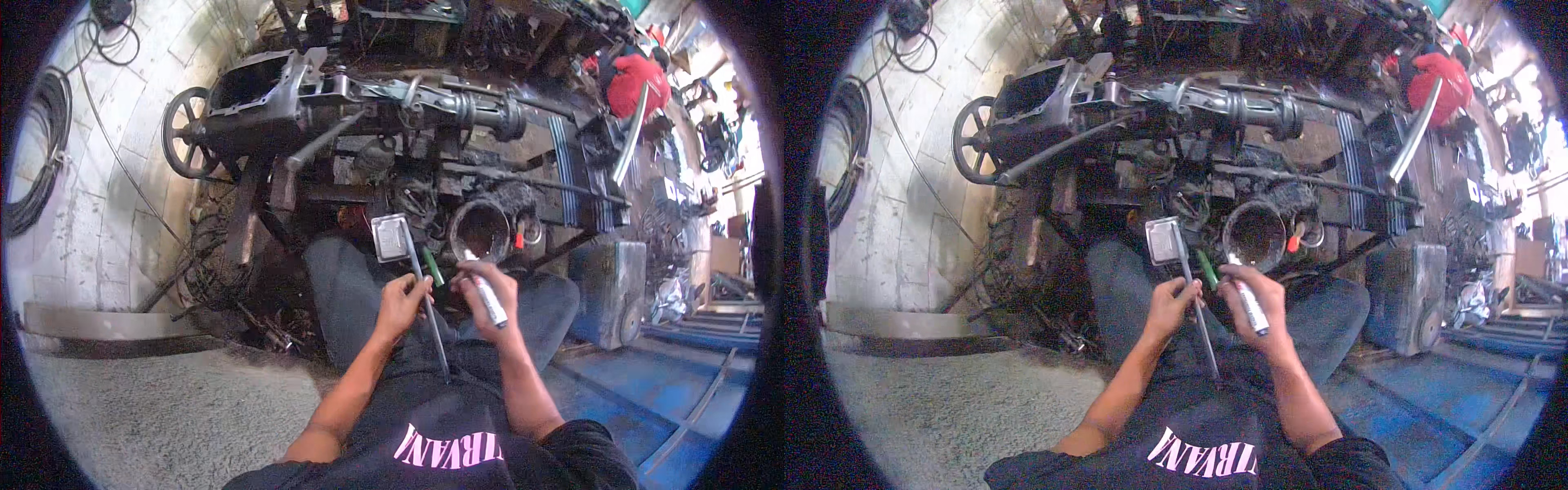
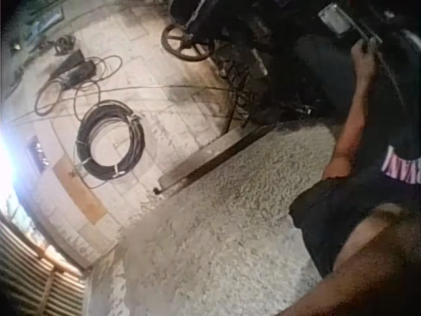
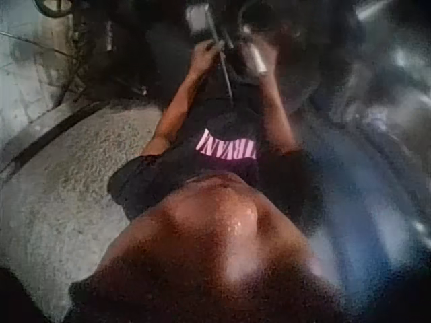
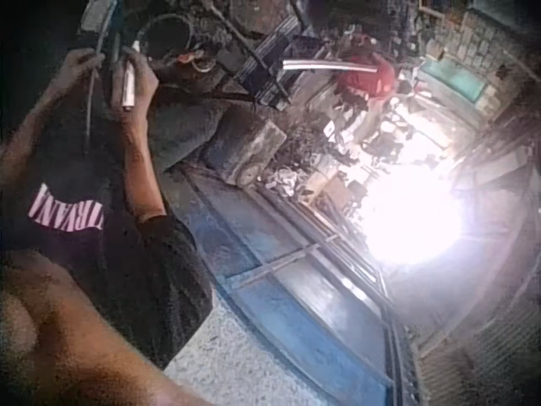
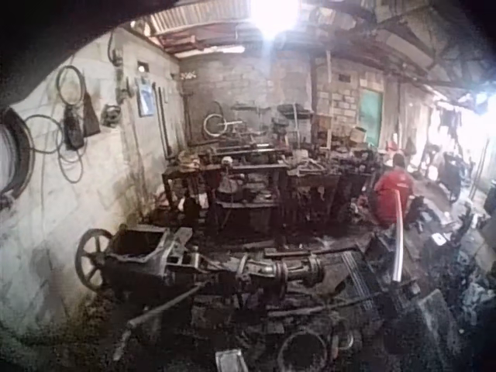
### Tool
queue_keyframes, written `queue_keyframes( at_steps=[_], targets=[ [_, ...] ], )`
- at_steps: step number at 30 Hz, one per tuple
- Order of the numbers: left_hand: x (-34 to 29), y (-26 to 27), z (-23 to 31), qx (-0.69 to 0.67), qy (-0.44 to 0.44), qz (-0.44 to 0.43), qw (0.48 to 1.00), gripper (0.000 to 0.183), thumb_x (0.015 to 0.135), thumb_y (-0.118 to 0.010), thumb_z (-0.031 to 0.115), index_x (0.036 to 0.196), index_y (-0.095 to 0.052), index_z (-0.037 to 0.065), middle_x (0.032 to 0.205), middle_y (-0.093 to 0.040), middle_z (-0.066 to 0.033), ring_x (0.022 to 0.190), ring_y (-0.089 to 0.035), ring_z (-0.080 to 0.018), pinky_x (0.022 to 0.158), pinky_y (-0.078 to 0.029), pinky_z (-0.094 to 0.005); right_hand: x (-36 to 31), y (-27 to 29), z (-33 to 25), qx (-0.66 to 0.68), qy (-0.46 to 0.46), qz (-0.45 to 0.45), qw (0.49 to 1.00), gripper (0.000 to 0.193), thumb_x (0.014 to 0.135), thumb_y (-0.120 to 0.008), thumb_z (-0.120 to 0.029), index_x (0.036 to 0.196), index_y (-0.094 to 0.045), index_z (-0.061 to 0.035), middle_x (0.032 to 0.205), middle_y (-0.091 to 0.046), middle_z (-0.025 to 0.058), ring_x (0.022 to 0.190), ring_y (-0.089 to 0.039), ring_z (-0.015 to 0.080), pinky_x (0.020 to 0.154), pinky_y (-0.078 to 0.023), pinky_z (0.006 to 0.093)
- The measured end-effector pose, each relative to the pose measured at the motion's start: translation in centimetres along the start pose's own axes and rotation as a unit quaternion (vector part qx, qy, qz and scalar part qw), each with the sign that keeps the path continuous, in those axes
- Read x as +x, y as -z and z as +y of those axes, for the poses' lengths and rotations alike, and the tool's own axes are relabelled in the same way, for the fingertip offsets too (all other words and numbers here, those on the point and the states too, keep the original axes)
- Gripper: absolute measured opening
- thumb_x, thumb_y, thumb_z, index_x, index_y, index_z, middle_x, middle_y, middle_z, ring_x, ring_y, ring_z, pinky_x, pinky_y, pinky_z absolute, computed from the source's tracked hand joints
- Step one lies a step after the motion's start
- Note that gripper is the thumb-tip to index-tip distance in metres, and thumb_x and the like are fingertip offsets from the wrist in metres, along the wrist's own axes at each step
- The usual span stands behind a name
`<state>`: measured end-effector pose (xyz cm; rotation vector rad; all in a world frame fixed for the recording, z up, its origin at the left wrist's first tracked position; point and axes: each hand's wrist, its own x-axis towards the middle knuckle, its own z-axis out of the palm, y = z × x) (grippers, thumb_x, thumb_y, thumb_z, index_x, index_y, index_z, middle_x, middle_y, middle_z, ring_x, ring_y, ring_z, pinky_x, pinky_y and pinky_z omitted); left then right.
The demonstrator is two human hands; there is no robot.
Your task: Marking a small metal tube and a square bracket using a white marker.
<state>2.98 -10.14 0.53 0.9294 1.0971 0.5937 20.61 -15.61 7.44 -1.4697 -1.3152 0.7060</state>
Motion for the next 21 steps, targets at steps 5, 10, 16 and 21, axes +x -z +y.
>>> queue_keyframes(
  at_steps=[5, 10, 16, 21],
  targets=[
    [0.2, 0.0, -0.6, 0.067, -0.047, 0.01, 0.997, 0.036, 0.1, -0.067, 0.03, 0.08, -0.066, -0.001, 0.068, -0.066, -0.0048, 0.059, -0.06, -0.0096, 0.05, -0.048, -0.0291, 1.2, -1.9, 0.0, -0.025, -0.051, -0.027, 0.998, 0.022, 0.092, -0.067, -0.005, 0.113, -0.069, 0.0, 0.088, -0.074, 0.0168, 0.081, -0.075, 0.0226, 0.074, -0.057, 0.033],
    [0.5, -0.2, -1.3, 0.086, -0.123, 0.039, 0.988, 0.036, 0.098, -0.069, 0.029, 0.077, -0.064, 0.0, 0.063, -0.063, -0.0067, 0.056, -0.059, -0.011, 0.049, -0.044, -0.0334, 1.3, -2.0, 2.2, 0.004, -0.13, -0.014, 0.991, 0.024, 0.094, -0.064, -0.006, 0.117, -0.067, -0.0025, 0.088, -0.075, 0.0131, 0.08, -0.074, 0.0184, 0.073, -0.056, 0.0324],
    [0.0, -0.6, -1.1, 0.25, -0.108, 0.083, 0.959, 0.035, 0.095, -0.07, 0.031, 0.084, -0.064, -0.002, 0.074, -0.064, -0.0196, 0.063, -0.059, -0.0185, 0.062, -0.046, -0.0399, 1.9, -3.1, 2.6, -0.04, -0.085, -0.044, 0.995, 0.026, 0.092, -0.066, -0.006, 0.118, -0.065, -0.0029, 0.096, -0.074, 0.0148, 0.086, -0.073, 0.019, 0.079, -0.056, 0.0336],
    [-0.7, -0.2, -0.2, 0.233, -0.178, 0.147, 0.945, 0.031, 0.09, -0.073, 0.021, 0.078, -0.059, -0.003, 0.065, -0.059, -0.0226, 0.057, -0.062, -0.0367, 0.055, -0.044, -0.0435, 1.8, -4.4, 2.6, -0.004, -0.057, -0.075, 0.995, 0.036, 0.091, -0.066, -0.005, 0.126, -0.06, -0.0038, 0.1, -0.073, 0.0159, 0.089, -0.073, 0.0257, 0.081, -0.055, 0.0356]
  ],
)
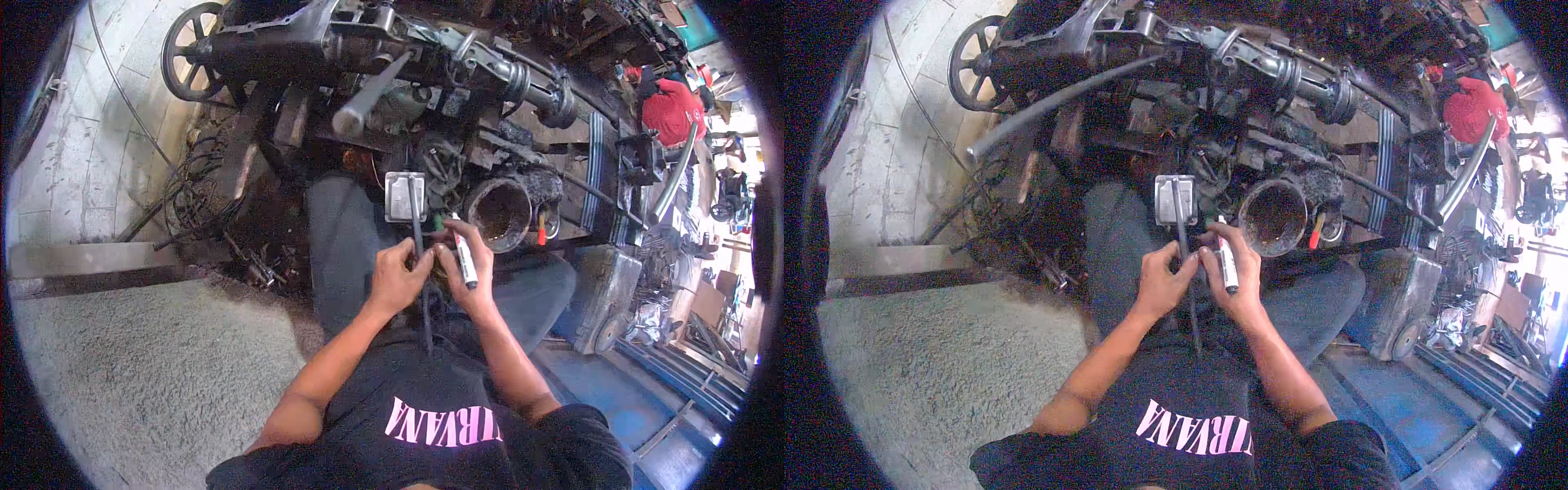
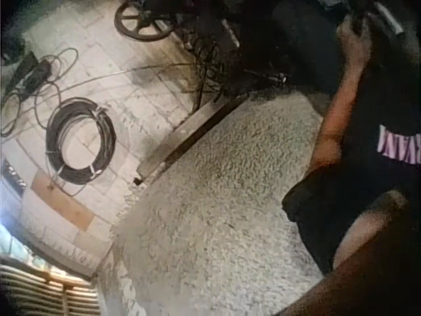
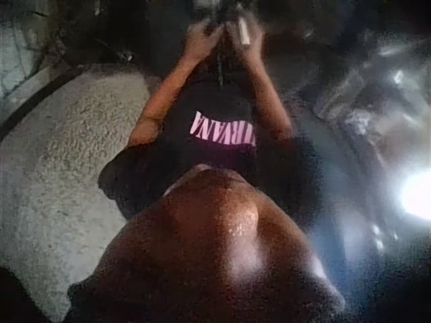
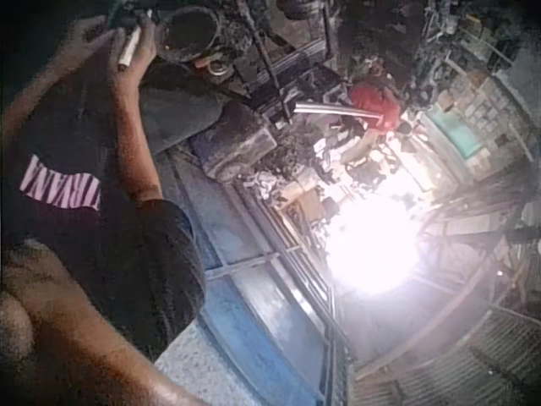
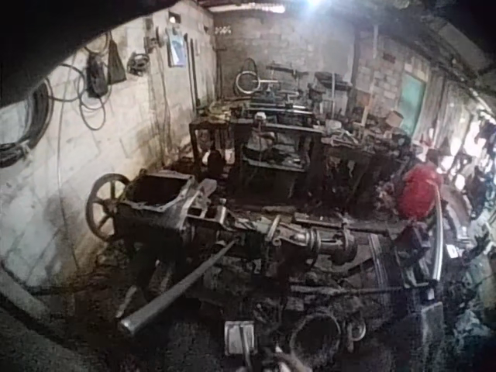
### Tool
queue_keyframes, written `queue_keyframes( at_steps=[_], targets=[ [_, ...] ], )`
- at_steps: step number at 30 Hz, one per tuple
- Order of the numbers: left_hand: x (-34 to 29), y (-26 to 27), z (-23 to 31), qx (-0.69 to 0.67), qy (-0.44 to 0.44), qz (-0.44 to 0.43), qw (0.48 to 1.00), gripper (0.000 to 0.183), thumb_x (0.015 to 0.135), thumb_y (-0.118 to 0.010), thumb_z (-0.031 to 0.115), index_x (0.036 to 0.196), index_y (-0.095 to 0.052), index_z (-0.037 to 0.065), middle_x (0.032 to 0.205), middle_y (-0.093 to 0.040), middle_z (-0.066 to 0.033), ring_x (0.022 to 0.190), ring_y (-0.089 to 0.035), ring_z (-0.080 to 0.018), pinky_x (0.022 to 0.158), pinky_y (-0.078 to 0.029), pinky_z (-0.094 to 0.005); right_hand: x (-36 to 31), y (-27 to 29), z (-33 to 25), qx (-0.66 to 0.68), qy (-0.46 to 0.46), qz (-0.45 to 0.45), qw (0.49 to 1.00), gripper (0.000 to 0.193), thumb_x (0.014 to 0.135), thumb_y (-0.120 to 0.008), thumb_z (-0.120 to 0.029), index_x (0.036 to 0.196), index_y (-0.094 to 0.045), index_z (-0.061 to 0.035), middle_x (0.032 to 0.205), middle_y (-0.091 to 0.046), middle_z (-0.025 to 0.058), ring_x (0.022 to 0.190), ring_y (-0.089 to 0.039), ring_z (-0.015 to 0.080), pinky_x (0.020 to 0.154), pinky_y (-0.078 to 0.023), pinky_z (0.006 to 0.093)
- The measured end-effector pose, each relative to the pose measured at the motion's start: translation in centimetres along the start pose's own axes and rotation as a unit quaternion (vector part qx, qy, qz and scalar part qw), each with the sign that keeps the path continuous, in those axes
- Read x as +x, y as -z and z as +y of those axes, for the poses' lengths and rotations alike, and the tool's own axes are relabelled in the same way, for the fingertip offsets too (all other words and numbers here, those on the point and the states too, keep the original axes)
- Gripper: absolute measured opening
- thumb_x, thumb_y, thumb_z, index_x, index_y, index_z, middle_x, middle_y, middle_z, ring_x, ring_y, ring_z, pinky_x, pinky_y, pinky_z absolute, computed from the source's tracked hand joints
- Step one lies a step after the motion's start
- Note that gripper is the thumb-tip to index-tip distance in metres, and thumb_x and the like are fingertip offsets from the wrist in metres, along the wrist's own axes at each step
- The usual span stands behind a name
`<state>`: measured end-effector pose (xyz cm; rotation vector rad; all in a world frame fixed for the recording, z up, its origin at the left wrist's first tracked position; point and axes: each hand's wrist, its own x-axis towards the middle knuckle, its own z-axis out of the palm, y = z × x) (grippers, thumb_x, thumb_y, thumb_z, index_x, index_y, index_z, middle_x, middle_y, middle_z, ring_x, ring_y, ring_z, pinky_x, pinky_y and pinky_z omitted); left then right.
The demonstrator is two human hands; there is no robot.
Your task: Marking a small metal tube and a square bracket using a white marker.
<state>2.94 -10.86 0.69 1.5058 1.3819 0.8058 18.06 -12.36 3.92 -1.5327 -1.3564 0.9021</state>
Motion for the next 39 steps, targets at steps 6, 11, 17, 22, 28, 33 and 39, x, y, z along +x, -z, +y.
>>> queue_keyframes(
  at_steps=[6, 11, 17, 22, 28, 33, 39],
  targets=[
    [-0.3, -0.1, -2.4, 0.03, 0.0, -0.051, 0.998, 0.021, 0.09, -0.07, 0.016, 0.094, -0.066, -0.004, 0.083, -0.068, -0.0256, 0.082, -0.071, -0.0415, 0.069, -0.052, -0.0436, 0.1, -1.7, 1.5, 0.01, 0.026, -0.006, 1.0, 0.037, 0.089, -0.066, -0.004, 0.126, -0.06, -0.0024, 0.1, -0.072, 0.0165, 0.091, -0.072, 0.0276, 0.084, -0.055, 0.0375],
    [0.0, -0.4, -2.7, -0.016, -0.043, -0.037, 0.998, 0.025, 0.09, -0.069, 0.019, 0.084, -0.059, -0.003, 0.071, -0.061, -0.0256, 0.07, -0.064, -0.0457, 0.059, -0.046, -0.0471, -0.4, -2.6, 2.0, 0.04, -0.005, 0.017, 0.999, 0.038, 0.088, -0.068, -0.004, 0.125, -0.06, -0.003, 0.098, -0.072, 0.0157, 0.089, -0.072, 0.0252, 0.081, -0.055, 0.0358],
    [0.2, 0.7, -1.1, 0.031, -0.048, -0.076, 0.996, 0.03, 0.088, -0.067, 0.016, 0.114, -0.069, 0.0, 0.092, -0.07, -0.0279, 0.088, -0.069, -0.0446, 0.075, -0.055, -0.0424, 0.2, -3.3, 2.3, 0.091, -0.031, 0.043, 0.994, 0.04, 0.086, -0.071, -0.006, 0.125, -0.059, -0.003, 0.093, -0.072, 0.0151, 0.085, -0.071, 0.023, 0.079, -0.054, 0.0356],
    [1.5, 3.8, -1.4, 0.006, -0.027, -0.159, 0.987, 0.021, 0.089, -0.063, 0.013, 0.103, -0.069, -0.002, 0.084, -0.072, -0.0196, 0.076, -0.071, -0.0312, 0.071, -0.054, -0.0374, -0.4, -3.8, 2.3, 0.039, -0.012, 0.038, 0.998, 0.037, 0.087, -0.07, -0.006, 0.123, -0.06, -0.0031, 0.095, -0.07, 0.0163, 0.084, -0.071, 0.0237, 0.079, -0.054, 0.0356],
    [8.1, 5.7, 0.1, -0.012, -0.075, 0.025, 0.997, 0.012, 0.093, -0.061, 0.01, 0.09, -0.068, 0.001, 0.079, -0.069, -0.0059, 0.073, -0.064, -0.0104, 0.067, -0.05, -0.0278, -0.6, -4.5, 2.3, 0.028, -0.023, 0.056, 0.998, 0.034, 0.089, -0.069, -0.003, 0.122, -0.061, -0.0018, 0.093, -0.07, 0.0139, 0.082, -0.07, 0.0196, 0.077, -0.054, 0.0326],
    [13.8, 3.2, 3.8, 0.13, -0.128, 0.047, 0.982, 0.02, 0.091, -0.07, 0.023, 0.093, -0.072, 0.003, 0.086, -0.073, -0.0126, 0.076, -0.07, -0.0223, 0.071, -0.054, -0.0346, -0.7, -4.5, 1.9, 0.023, -0.037, 0.062, 0.997, 0.034, 0.088, -0.07, -0.005, 0.121, -0.061, -0.0019, 0.094, -0.07, 0.0167, 0.079, -0.069, 0.0242, 0.077, -0.054, 0.0355],
    [16.2, -0.4, 5.2, 0.352, -0.009, 0.0, 0.936, 0.039, 0.079, -0.079, 0.042, 0.096, -0.075, 0.006, 0.1, -0.075, -0.0181, 0.097, -0.071, -0.04, 0.087, -0.056, -0.0491, -0.9, -4.7, 1.9, 0.024, -0.029, 0.066, 0.997, 0.033, 0.087, -0.071, -0.003, 0.119, -0.063, -0.0002, 0.098, -0.07, 0.0194, 0.081, -0.07, 0.0303, 0.078, -0.054, 0.0366]
  ],
)
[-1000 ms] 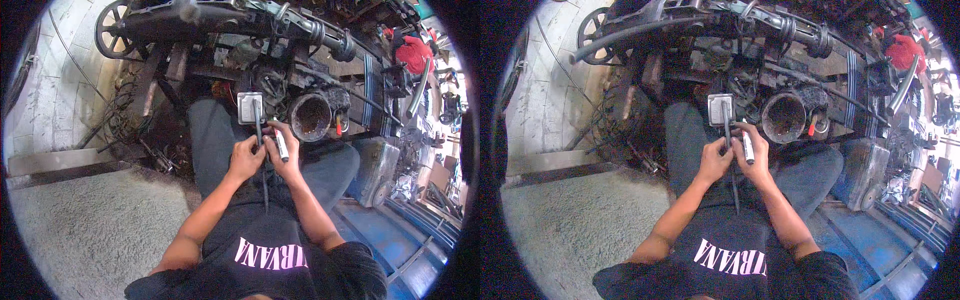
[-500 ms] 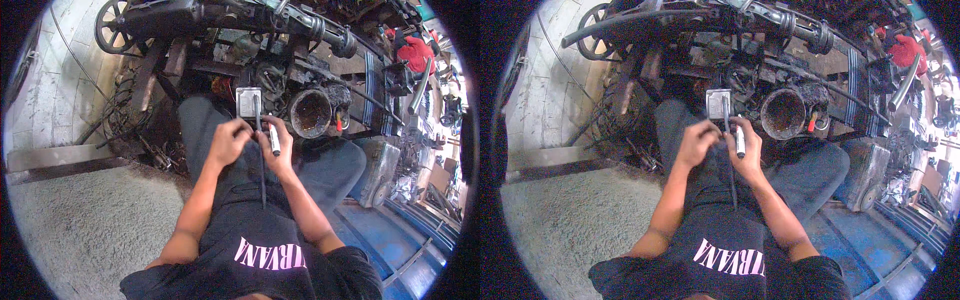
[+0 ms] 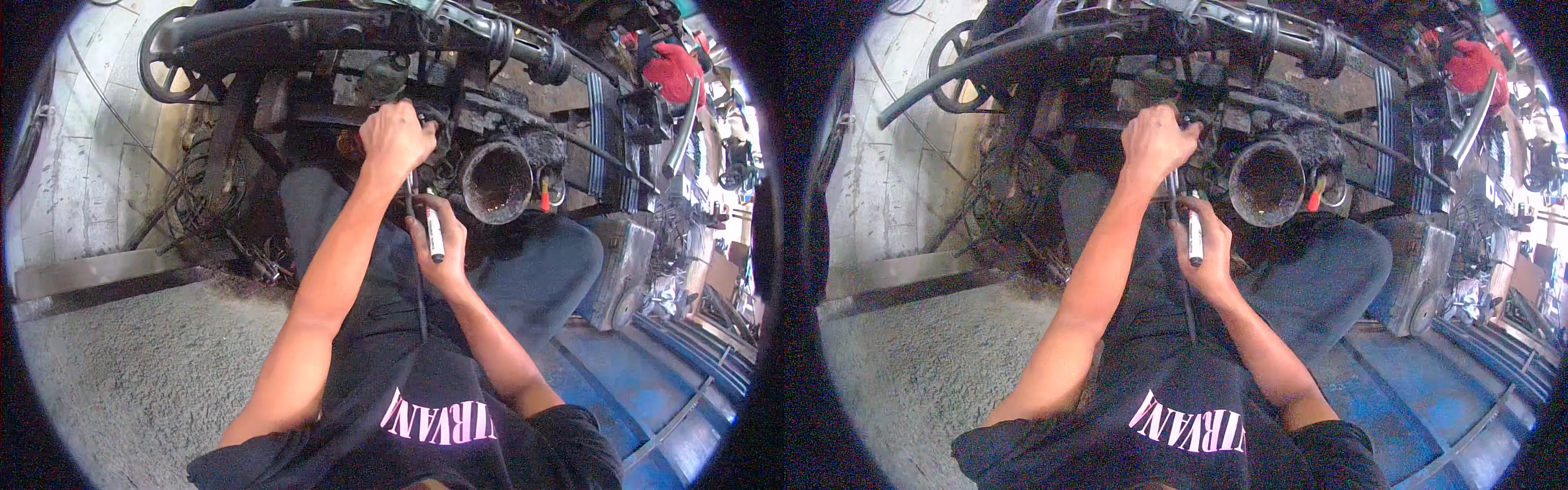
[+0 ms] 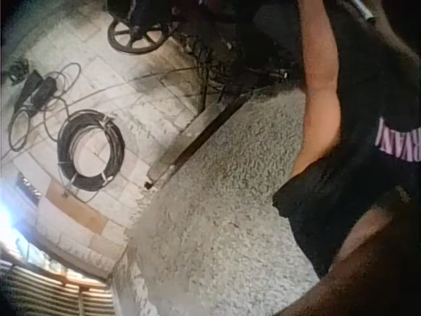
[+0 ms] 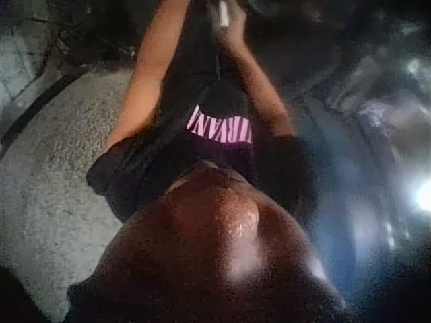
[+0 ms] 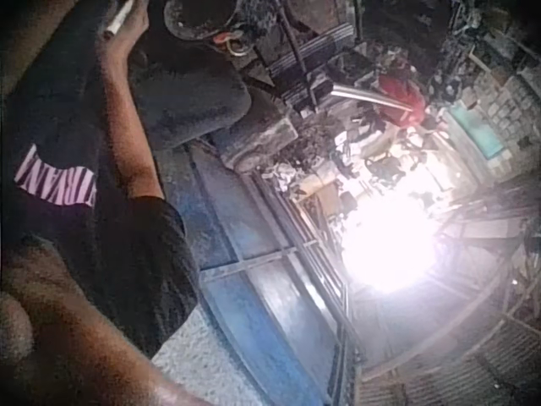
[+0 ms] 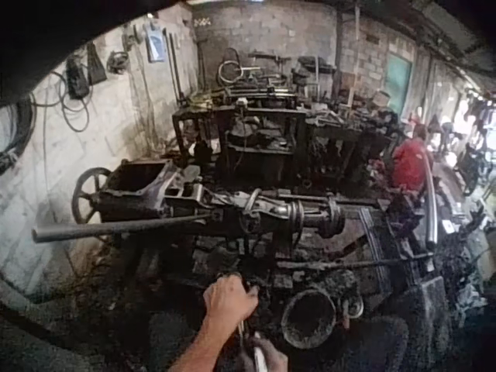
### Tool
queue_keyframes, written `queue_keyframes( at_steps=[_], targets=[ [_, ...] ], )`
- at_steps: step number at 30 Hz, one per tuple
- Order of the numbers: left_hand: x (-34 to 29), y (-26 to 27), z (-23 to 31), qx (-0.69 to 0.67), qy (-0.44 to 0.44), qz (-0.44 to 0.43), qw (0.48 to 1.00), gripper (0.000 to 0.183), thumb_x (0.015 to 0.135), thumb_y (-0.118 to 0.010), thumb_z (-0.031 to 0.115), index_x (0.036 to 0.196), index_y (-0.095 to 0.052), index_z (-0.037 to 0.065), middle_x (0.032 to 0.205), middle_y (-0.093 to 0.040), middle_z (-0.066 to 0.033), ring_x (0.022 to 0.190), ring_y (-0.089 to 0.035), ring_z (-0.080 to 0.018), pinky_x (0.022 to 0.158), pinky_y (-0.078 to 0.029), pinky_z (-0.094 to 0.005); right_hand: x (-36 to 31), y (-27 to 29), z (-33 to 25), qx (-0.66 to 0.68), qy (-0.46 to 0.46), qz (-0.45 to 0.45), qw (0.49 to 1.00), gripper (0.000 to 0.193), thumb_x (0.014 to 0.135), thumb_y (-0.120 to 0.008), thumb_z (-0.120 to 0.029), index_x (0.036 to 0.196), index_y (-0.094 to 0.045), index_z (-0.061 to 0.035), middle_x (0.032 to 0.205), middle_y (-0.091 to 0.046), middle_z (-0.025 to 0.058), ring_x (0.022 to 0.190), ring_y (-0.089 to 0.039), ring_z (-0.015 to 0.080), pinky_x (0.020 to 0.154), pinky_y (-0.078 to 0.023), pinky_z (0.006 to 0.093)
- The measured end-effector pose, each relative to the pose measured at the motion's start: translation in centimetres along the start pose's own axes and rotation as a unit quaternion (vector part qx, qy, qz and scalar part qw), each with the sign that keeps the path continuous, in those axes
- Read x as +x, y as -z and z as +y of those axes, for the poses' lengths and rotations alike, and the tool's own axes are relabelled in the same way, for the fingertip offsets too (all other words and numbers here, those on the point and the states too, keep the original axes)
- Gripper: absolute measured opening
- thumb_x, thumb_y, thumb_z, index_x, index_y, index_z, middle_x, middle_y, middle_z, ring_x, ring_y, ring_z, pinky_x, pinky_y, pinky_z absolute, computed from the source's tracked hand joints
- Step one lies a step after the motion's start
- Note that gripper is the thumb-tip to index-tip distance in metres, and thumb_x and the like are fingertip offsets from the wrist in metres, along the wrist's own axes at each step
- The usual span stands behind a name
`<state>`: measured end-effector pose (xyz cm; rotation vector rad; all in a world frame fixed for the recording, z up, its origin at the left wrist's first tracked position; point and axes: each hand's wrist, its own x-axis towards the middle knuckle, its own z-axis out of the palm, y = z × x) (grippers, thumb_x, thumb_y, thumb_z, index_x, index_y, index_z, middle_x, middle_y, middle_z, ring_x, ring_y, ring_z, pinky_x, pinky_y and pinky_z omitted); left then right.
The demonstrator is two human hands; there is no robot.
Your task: Marking a small metal tube and a square bracket using a white marker.
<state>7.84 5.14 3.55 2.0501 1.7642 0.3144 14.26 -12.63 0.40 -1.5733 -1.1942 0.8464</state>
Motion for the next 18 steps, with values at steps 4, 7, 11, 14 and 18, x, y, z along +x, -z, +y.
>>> queue_keyframes(
  at_steps=[4, 7, 11, 14, 18],
  targets=[
    [1.2, -0.3, -0.7, -0.063, 0.002, -0.019, 0.998, 0.042, 0.078, -0.079, 0.04, 0.098, -0.074, 0.004, 0.1, -0.074, -0.0216, 0.1, -0.07, -0.0407, 0.088, -0.054, -0.0487, 0.0, 0.0, 0.4, 0.011, -0.004, -0.004, 1.0, 0.033, 0.087, -0.07, -0.003, 0.119, -0.062, -0.0006, 0.098, -0.069, 0.0194, 0.082, -0.07, 0.0322, 0.078, -0.054, 0.0368],
    [2.3, -1.0, -3.0, -0.151, -0.012, -0.024, 0.988, 0.036, 0.081, -0.079, 0.033, 0.1, -0.075, 0.003, 0.097, -0.075, -0.0195, 0.094, -0.072, -0.0326, 0.084, -0.054, -0.0418, 0.0, 0.0, 0.6, -0.001, 0.031, -0.004, 1.0, 0.032, 0.09, -0.069, -0.004, 0.121, -0.062, -0.0025, 0.086, -0.069, 0.0111, 0.074, -0.066, 0.0169, 0.072, -0.053, 0.0314],
    [1.8, 1.2, -6.0, -0.425, 0.014, -0.053, 0.904, 0.021, 0.086, -0.075, 0.012, 0.103, -0.076, 0.0, 0.09, -0.076, -0.0104, 0.084, -0.07, -0.0161, 0.077, -0.053, -0.0299, 0.2, 0.2, 0.3, -0.008, 0.039, 0.009, 0.999, 0.032, 0.091, -0.069, -0.004, 0.122, -0.062, -0.0026, 0.09, -0.069, 0.0112, 0.075, -0.066, 0.0168, 0.073, -0.053, 0.0309],
    [-1.5, 1.7, -7.5, -0.471, 0.018, -0.041, 0.881, 0.021, 0.085, -0.074, 0.005, 0.104, -0.075, -0.002, 0.09, -0.075, -0.0104, 0.083, -0.071, -0.0162, 0.076, -0.054, -0.029, 0.0, 0.2, 0.4, 0.003, 0.021, -0.001, 1.0, 0.033, 0.091, -0.069, -0.003, 0.123, -0.062, -0.0025, 0.092, -0.069, 0.0111, 0.076, -0.066, 0.0166, 0.074, -0.053, 0.0303],
    [-4.7, 0.3, -7.8, -0.407, -0.055, 0.022, 0.911, 0.017, 0.084, -0.074, 0.0, 0.101, -0.074, -0.003, 0.09, -0.075, -0.009, 0.082, -0.07, -0.0141, 0.077, -0.054, -0.0283, 0.0, 0.2, 0.6, 0.021, -0.014, -0.008, 1.0, 0.031, 0.09, -0.07, -0.005, 0.12, -0.063, -0.0021, 0.096, -0.07, 0.018, 0.083, -0.071, 0.0287, 0.078, -0.054, 0.0368]
  ],
)
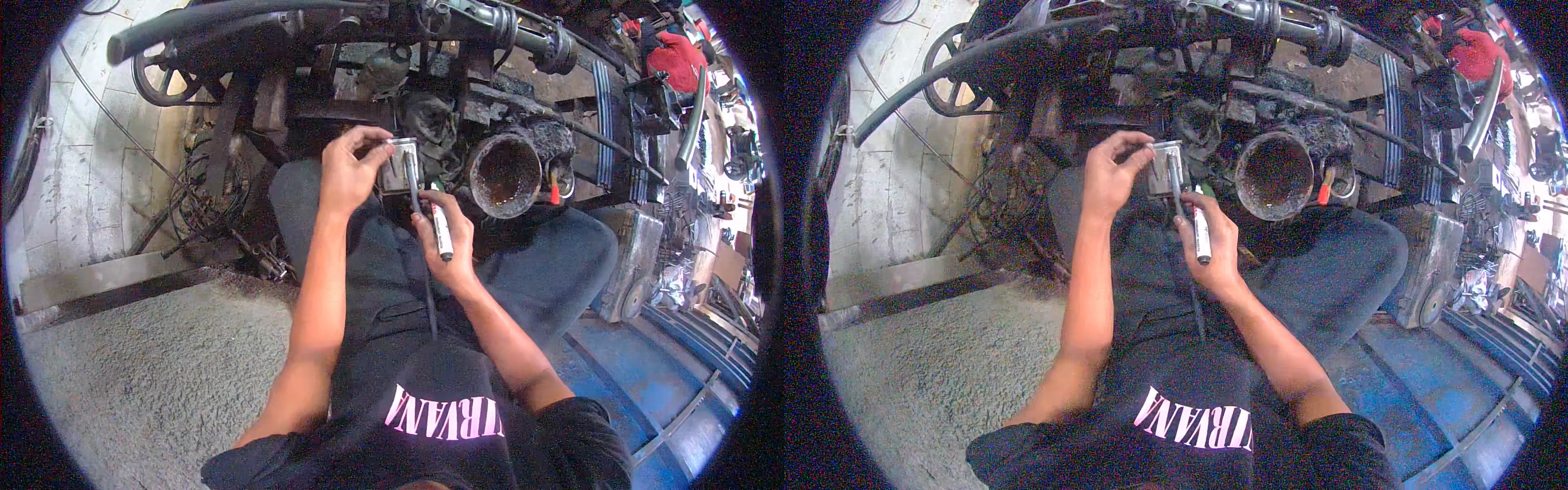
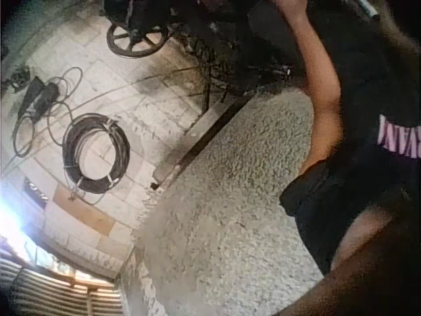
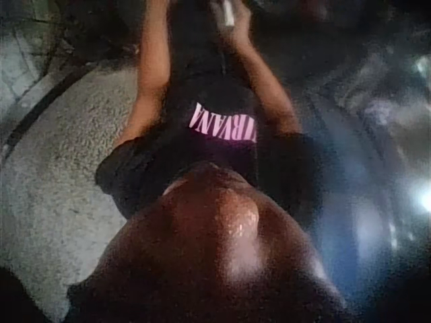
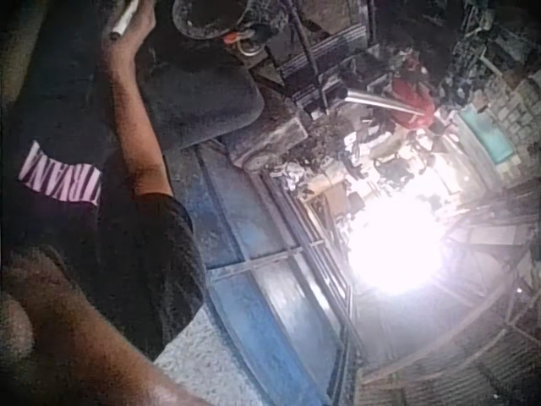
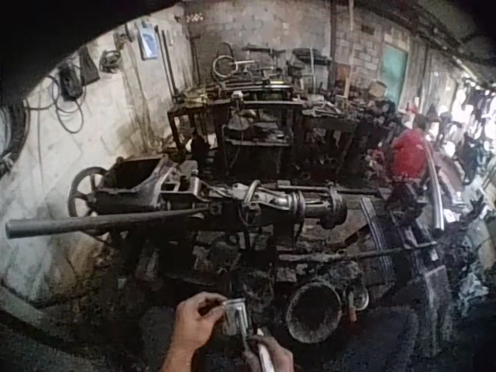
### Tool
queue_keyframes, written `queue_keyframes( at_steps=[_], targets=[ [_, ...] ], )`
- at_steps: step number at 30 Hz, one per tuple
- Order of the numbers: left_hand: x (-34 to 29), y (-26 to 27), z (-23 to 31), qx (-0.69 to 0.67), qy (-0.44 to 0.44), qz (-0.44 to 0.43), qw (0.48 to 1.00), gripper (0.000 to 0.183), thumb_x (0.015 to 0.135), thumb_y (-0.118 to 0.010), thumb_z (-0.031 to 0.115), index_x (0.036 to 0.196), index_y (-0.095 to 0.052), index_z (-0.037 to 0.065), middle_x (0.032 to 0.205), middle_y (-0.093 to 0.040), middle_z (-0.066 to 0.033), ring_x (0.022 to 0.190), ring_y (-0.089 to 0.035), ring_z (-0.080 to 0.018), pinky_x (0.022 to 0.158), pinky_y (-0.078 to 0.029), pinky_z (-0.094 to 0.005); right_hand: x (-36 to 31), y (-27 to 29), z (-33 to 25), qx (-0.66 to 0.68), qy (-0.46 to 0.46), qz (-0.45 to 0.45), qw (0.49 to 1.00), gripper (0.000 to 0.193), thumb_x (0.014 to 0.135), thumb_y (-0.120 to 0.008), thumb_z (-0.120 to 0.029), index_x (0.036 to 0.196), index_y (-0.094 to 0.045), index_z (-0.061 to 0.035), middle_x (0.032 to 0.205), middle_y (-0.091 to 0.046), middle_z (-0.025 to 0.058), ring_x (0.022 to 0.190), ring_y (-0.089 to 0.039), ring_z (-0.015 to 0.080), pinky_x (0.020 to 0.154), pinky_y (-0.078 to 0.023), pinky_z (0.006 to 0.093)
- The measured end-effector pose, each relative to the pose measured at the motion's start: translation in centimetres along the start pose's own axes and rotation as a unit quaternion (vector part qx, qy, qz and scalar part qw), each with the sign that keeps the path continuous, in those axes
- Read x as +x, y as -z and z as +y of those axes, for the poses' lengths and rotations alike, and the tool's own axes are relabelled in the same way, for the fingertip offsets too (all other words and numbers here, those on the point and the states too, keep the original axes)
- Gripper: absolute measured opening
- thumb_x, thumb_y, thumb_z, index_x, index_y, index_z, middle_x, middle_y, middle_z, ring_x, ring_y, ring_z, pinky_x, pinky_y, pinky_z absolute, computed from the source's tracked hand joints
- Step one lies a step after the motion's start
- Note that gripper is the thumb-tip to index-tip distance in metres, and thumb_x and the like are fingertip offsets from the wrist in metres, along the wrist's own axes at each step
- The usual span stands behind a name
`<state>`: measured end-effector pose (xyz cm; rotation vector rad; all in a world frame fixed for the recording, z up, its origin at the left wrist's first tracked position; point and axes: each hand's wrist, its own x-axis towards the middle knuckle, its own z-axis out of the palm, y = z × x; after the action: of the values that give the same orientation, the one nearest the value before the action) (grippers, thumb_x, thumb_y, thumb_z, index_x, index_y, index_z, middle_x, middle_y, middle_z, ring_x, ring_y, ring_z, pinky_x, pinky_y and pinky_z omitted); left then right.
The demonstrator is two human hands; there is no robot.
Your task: Marking a small metal tube and a square bracket using a white marker.
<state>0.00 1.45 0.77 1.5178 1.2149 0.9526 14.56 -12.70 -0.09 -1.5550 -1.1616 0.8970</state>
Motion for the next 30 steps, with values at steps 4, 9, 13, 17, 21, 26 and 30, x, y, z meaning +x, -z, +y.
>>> queue_keyframes(
  at_steps=[4, 9, 13, 17, 21, 26, 30],
  targets=[
    [-0.8, -0.6, -0.7, 0.015, -0.016, 0.002, 1.0, 0.012, 0.087, -0.075, 0.003, 0.097, -0.075, -0.001, 0.093, -0.074, -0.0062, 0.087, -0.066, -0.0125, 0.081, -0.051, -0.0284, -0.1, -0.3, 0.1, -0.014, 0.001, -0.003, 1.0, 0.03, 0.09, -0.069, -0.005, 0.119, -0.063, -0.0011, 0.099, -0.07, 0.0181, 0.087, -0.072, 0.0289, 0.08, -0.055, 0.0364],
    [-1.0, -1.6, -1.6, 0.084, -0.113, 0.051, 0.989, 0.01, 0.079, -0.079, 0.006, 0.088, -0.077, 0.004, 0.087, -0.073, -0.0089, 0.088, -0.065, -0.0278, 0.083, -0.05, -0.0384, -0.1, -0.1, -0.7, 0.001, -0.012, -0.01, 1.0, 0.028, 0.091, -0.068, -0.003, 0.118, -0.063, -0.001, 0.099, -0.071, 0.0181, 0.089, -0.072, 0.0285, 0.082, -0.055, 0.0361],
    [-1.8, -2.1, -1.6, 0.145, -0.135, 0.089, 0.976, 0.011, 0.08, -0.081, 0.011, 0.091, -0.078, 0.01, 0.092, -0.069, -0.0074, 0.093, -0.059, -0.0248, 0.085, -0.047, -0.0368, 0.0, -0.2, -0.8, -0.016, 0.004, -0.005, 1.0, 0.028, 0.089, -0.069, -0.002, 0.117, -0.065, -0.0012, 0.098, -0.071, 0.0172, 0.088, -0.072, 0.0267, 0.08, -0.055, 0.0348],
    [-2.1, -2.4, -2.3, 0.171, -0.128, 0.128, 0.968, 0.012, 0.08, -0.082, 0.015, 0.091, -0.079, 0.012, 0.096, -0.064, -0.0064, 0.096, -0.057, -0.0259, 0.089, -0.045, -0.0384, 0.2, -0.1, -1.1, -0.03, 0.005, -0.008, 0.999, 0.027, 0.088, -0.071, -0.001, 0.115, -0.066, -0.0014, 0.095, -0.071, 0.0159, 0.085, -0.072, 0.025, 0.079, -0.054, 0.0341],
    [-2.0, -2.4, -2.6, 0.144, -0.117, 0.106, 0.977, 0.014, 0.082, -0.081, 0.02, 0.094, -0.08, 0.014, 0.101, -0.062, -0.0049, 0.1, -0.054, -0.0252, 0.094, -0.041, -0.04, 0.2, -0.3, -0.6, -0.011, 0.008, 0.003, 1.0, 0.027, 0.088, -0.071, -0.001, 0.114, -0.067, -0.0017, 0.091, -0.07, 0.0139, 0.08, -0.069, 0.0223, 0.075, -0.053, 0.0331],
    [-1.9, -2.7, -3.0, 0.126, -0.121, 0.096, 0.98, 0.015, 0.084, -0.08, 0.021, 0.098, -0.081, 0.015, 0.109, -0.063, -0.0041, 0.107, -0.052, -0.0241, 0.098, -0.04, -0.041, 0.2, 0.1, -0.2, -0.004, 0.025, 0.001, 1.0, 0.027, 0.088, -0.071, -0.003, 0.114, -0.067, -0.0021, 0.087, -0.067, 0.011, 0.073, -0.063, 0.0182, 0.071, -0.051, 0.031],
    [-1.7, -2.9, -3.7, 0.123, -0.13, 0.101, 0.979, 0.014, 0.088, -0.077, 0.023, 0.098, -0.081, 0.015, 0.116, -0.064, -0.0045, 0.113, -0.051, -0.0256, 0.102, -0.037, -0.0416, 0.2, 0.1, -0.3, -0.013, 0.019, -0.003, 1.0, 0.027, 0.088, -0.072, -0.004, 0.114, -0.067, -0.0019, 0.088, -0.068, 0.0115, 0.074, -0.064, 0.0183, 0.071, -0.051, 0.0312]
  ],
)
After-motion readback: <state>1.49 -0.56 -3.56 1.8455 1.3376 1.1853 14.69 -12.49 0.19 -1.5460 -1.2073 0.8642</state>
